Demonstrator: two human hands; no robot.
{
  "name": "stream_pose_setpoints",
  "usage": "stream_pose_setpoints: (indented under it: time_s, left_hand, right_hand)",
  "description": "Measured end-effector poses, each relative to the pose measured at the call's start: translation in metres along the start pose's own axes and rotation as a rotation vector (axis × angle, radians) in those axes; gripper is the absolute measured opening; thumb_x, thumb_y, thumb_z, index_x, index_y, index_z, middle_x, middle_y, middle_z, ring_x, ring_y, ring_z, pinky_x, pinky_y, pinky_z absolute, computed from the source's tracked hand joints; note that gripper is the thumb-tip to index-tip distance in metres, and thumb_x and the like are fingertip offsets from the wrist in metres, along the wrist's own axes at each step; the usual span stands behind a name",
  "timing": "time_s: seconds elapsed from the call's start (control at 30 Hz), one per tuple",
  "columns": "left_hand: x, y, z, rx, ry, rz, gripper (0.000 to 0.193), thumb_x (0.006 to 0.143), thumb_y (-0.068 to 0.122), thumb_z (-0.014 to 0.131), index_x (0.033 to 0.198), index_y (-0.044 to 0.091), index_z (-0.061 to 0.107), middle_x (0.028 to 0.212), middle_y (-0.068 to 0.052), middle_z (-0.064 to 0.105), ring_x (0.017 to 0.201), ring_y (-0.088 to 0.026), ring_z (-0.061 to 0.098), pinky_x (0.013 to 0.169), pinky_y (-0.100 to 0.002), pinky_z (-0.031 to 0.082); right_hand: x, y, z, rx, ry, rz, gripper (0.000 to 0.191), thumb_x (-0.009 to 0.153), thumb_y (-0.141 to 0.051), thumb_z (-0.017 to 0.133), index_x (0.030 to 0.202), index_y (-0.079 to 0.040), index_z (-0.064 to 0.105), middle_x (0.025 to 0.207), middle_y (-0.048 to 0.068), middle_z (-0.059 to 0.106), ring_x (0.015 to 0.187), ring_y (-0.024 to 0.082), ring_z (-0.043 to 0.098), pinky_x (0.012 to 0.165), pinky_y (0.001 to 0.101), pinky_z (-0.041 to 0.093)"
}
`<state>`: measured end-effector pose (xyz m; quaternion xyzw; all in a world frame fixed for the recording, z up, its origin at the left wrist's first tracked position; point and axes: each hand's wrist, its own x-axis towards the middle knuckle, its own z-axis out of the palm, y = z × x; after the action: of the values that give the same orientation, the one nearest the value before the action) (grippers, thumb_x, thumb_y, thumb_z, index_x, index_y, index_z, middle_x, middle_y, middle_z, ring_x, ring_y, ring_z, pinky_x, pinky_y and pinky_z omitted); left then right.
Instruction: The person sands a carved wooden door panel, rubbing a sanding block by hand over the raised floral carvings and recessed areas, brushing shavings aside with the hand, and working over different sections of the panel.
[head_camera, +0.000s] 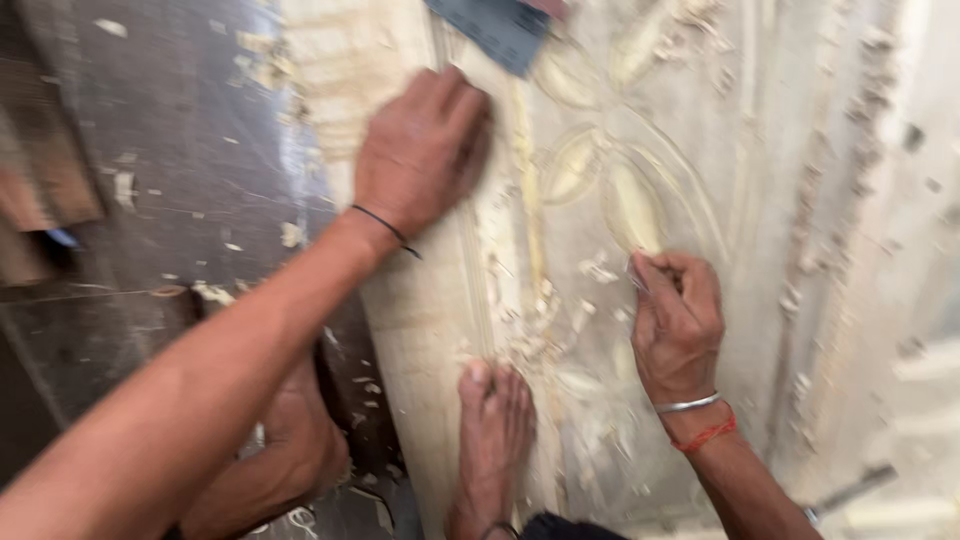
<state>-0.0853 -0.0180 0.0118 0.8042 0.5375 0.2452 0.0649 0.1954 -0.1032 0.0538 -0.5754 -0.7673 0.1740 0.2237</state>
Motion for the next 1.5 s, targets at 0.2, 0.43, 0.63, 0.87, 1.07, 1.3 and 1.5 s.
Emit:
stream_pose_setpoints:
  time_s: [0.2,0.43,0.63,0.87,1.07,1.3,1.5]
  left_hand:
    - [0.0,0.0,0.003,0.052,-0.051,0.039,0.012,0.105,0.017,0.066,0.102,0.007,0.059,0.096,-0.007,0.053,0.084,-0.019,0.053,0.066,-0.034,0.049]
    - [0.003,0.002,-0.007,-0.01,-0.037,0.035,0.011,0.101,0.015,0.066,0.102,0.006,0.059,0.098,-0.009,0.053,0.089,-0.024,0.056,0.072,-0.038,0.051]
    - [0.006,0.006,-0.011,-0.046,-0.054,0.011,0.012,0.099,0.015,0.066,0.104,0.007,0.06,0.101,-0.009,0.054,0.09,-0.025,0.057,0.073,-0.039,0.051]
    - [0.003,0.002,-0.003,0.007,-0.119,0.001,0.011,0.102,0.015,0.066,0.103,0.006,0.061,0.099,-0.008,0.056,0.085,-0.023,0.056,0.066,-0.037,0.05]
    - [0.001,0.0,0.0,0.029,-0.067,0.008,0.012,0.099,0.017,0.065,0.101,0.007,0.061,0.097,-0.007,0.054,0.085,-0.021,0.055,0.067,-0.036,0.05]
    - [0.006,0.003,-0.006,0.015,-0.067,0.029,0.011,0.099,0.015,0.067,0.1,0.006,0.061,0.096,-0.007,0.054,0.084,-0.022,0.055,0.068,-0.036,0.049]
    - [0.008,0.006,-0.011,0.001,-0.035,0.059,0.011,0.099,0.014,0.067,0.101,0.006,0.06,0.097,-0.008,0.054,0.087,-0.024,0.056,0.07,-0.037,0.05]
  right_hand:
    - [0.007,0.005,0.012,0.052,0.014,0.021,0.027,0.096,0.007,0.073,0.123,0.003,0.071,0.105,0.017,0.059,0.094,0.031,0.06,0.079,0.0395,0.05]
    - [0.019,-0.01,0.009,0.009,0.036,-0.022,0.028,0.095,0.01,0.071,0.121,0.001,0.071,0.108,0.014,0.061,0.101,0.031,0.059,0.086,0.0403,0.05]
    - [0.011,-0.01,-0.003,-0.004,-0.027,0.038,0.031,0.088,0.011,0.072,0.118,0.001,0.074,0.097,0.015,0.059,0.091,0.032,0.056,0.082,0.0423,0.048]
    - [0.014,0.0,0.01,0.084,0.044,0.025,0.02,0.095,0.006,0.077,0.115,0.0,0.075,0.095,0.014,0.061,0.088,0.031,0.06,0.078,0.0406,0.049]
    - [0.012,0.005,0.013,-0.013,0.027,-0.002,0.025,0.092,0.009,0.072,0.115,-0.001,0.076,0.098,0.015,0.064,0.093,0.033,0.062,0.082,0.0419,0.051]
    - [0.007,0.009,0.011,0.029,-0.004,0.005,0.029,0.087,0.011,0.071,0.114,0.001,0.075,0.099,0.016,0.065,0.091,0.033,0.061,0.081,0.0414,0.051]
    - [0.009,0.004,0.011,0.05,0.034,-0.007,0.027,0.09,0.013,0.071,0.115,0.002,0.074,0.1,0.015,0.064,0.093,0.032,0.061,0.081,0.0412,0.05]
